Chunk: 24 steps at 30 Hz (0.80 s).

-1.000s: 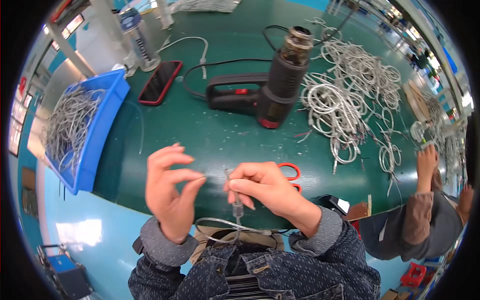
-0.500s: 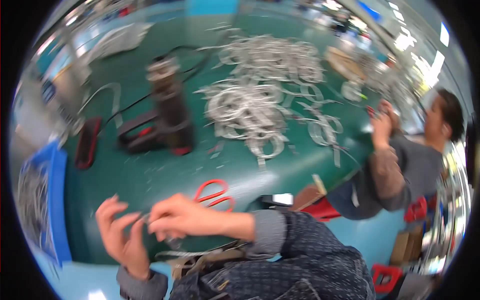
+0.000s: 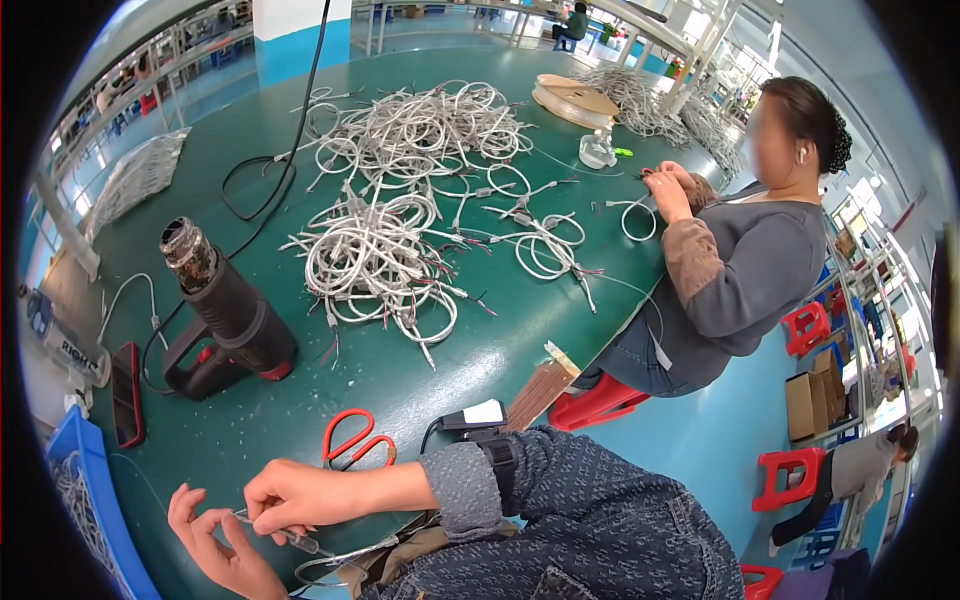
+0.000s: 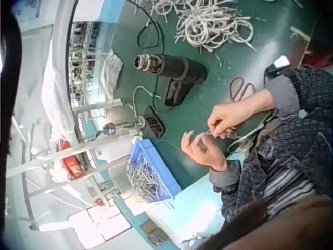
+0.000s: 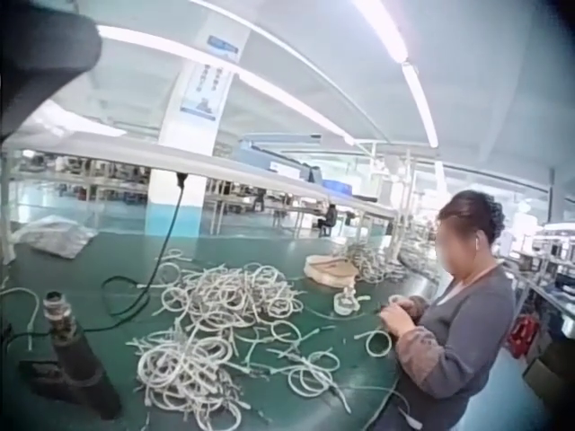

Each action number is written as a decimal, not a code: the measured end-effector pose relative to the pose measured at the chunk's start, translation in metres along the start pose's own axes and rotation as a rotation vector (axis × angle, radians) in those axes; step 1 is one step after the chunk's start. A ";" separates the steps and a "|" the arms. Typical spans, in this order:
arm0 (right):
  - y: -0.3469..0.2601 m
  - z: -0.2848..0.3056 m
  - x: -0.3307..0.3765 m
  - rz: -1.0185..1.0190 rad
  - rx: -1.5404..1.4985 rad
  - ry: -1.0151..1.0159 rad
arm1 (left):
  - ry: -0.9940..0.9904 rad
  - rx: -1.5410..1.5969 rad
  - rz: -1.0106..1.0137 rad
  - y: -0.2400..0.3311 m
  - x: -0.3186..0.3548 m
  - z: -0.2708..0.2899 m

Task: The person slides a plastic sleeve over a wire, twists the wire ends together, and heats the connection over a heat gun. They then trim the excess wire with shears and slide the sleeve back over the joint.

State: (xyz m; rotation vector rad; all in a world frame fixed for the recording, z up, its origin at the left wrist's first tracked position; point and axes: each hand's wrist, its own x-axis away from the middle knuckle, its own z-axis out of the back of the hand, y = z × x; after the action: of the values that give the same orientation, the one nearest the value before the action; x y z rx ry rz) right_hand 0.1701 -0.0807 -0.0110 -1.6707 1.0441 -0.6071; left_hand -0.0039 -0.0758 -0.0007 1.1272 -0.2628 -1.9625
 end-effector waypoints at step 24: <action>-0.002 -0.010 0.000 -0.183 -0.024 0.180 | 0.113 -0.237 -0.070 0.012 -0.009 -0.010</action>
State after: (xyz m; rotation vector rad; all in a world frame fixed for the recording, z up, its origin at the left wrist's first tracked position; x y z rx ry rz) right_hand 0.1631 -0.0854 -0.0059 -1.7704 1.0347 -0.8811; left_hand 0.0129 -0.0747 0.0060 1.0983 0.0688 -1.9243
